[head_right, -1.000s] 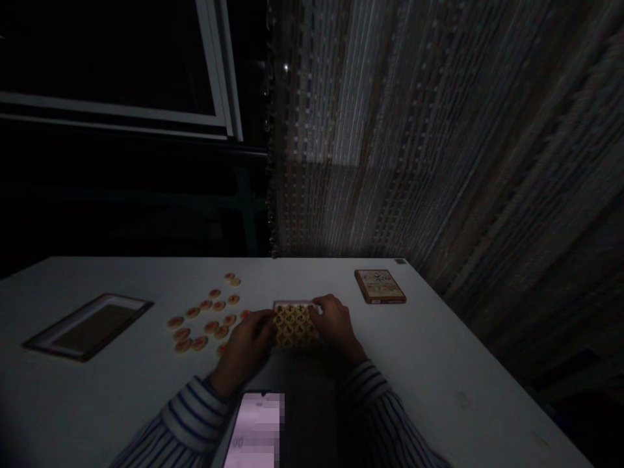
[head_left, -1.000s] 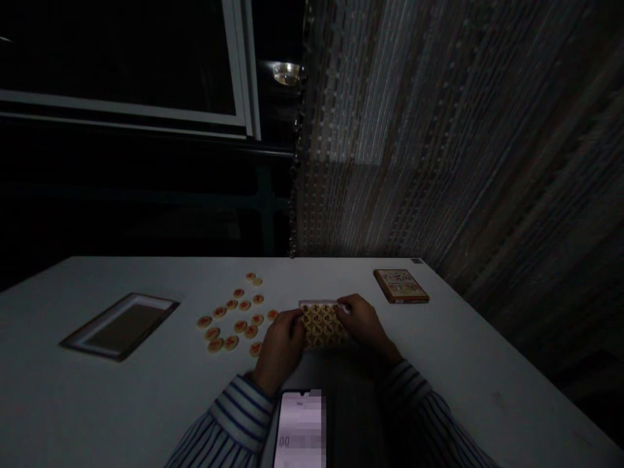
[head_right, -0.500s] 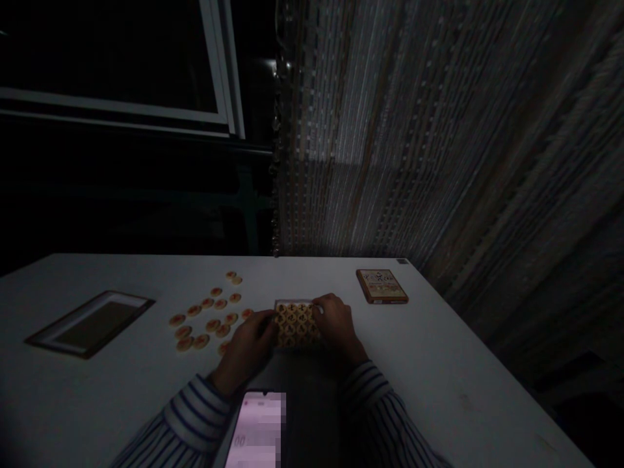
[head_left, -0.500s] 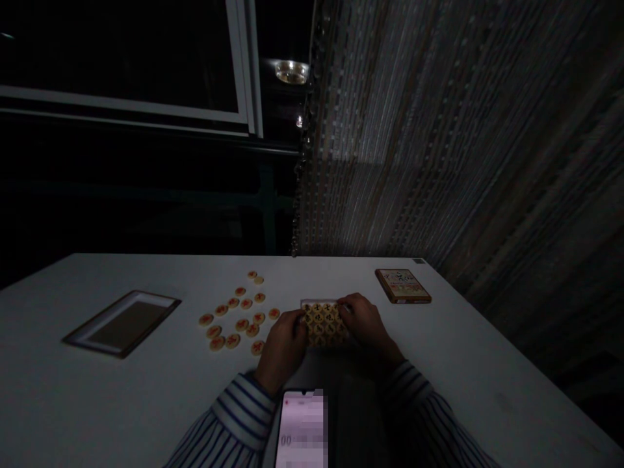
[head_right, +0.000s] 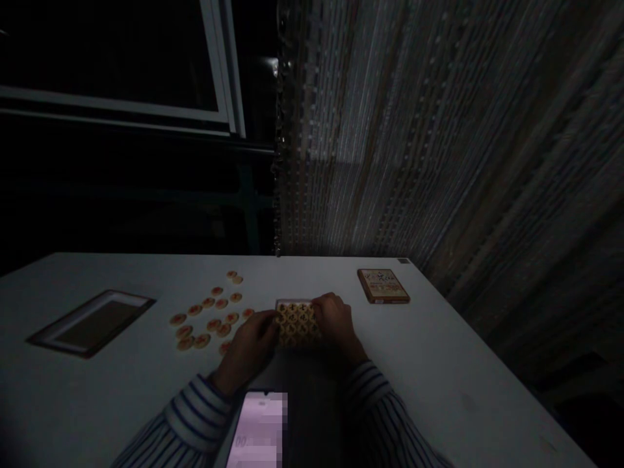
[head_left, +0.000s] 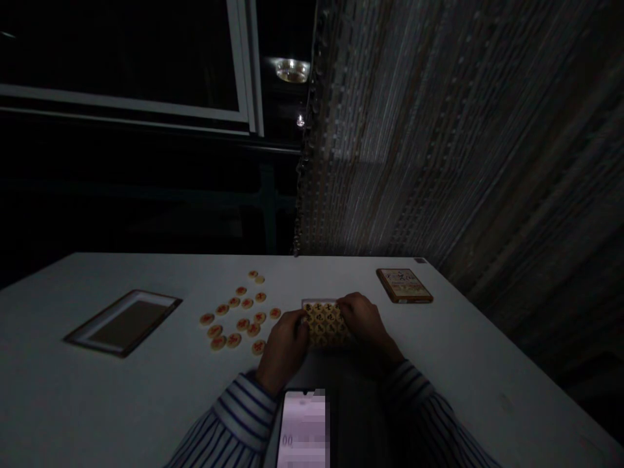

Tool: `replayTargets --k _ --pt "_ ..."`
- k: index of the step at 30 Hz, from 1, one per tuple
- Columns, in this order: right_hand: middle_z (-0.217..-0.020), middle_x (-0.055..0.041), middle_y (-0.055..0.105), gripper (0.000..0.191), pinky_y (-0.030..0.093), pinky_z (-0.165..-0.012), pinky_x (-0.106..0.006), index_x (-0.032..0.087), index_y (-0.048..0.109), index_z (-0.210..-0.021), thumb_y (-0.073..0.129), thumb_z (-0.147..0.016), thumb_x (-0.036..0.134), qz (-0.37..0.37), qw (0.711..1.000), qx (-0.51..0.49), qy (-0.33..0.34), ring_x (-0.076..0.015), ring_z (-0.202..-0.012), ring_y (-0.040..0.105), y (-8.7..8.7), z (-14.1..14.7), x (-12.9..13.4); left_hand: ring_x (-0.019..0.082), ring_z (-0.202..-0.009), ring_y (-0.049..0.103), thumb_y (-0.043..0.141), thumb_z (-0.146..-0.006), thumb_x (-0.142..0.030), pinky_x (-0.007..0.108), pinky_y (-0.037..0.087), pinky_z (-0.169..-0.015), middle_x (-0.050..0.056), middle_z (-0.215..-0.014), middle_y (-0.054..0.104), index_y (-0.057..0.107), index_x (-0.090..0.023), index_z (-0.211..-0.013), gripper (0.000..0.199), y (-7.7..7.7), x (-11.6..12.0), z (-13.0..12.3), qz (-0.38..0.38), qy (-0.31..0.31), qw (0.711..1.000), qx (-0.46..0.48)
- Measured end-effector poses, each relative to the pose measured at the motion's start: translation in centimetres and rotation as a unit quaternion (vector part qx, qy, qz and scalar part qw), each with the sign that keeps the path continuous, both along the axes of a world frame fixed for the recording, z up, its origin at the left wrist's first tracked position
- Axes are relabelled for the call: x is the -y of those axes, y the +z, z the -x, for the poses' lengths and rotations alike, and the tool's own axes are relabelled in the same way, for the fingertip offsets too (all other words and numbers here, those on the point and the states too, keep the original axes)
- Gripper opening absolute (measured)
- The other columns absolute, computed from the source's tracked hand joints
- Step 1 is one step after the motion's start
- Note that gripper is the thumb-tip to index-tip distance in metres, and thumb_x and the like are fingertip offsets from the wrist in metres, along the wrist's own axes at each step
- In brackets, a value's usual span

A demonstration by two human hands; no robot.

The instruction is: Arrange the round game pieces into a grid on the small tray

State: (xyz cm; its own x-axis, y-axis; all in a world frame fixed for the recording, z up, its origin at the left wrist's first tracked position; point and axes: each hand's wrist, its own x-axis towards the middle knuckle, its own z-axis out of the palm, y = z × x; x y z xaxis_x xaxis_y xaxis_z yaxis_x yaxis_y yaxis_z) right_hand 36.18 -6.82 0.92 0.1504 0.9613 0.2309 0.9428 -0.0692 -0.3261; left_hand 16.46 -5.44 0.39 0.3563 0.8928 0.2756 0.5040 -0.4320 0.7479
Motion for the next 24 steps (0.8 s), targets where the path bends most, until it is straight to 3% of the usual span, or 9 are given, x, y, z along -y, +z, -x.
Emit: replayTargets --k 24 --pt "-0.105 -0.0050 0.059 0.030 0.034 -0.083 -0.026 0.023 0.062 -0.101 0.037 -0.085 0.025 0.031 0.999 0.000 -0.012 -0.0162 -0.098 0.050 0.59 0.36 0.30 0.019 -0.097 0.056 0.039 -0.080 -0.019 0.034 0.042 -0.086 0.011 -0.103 0.062 0.057 -0.013 -0.104 0.030 0.41 0.25 0.03 -0.005 0.007 1.000 -0.010"
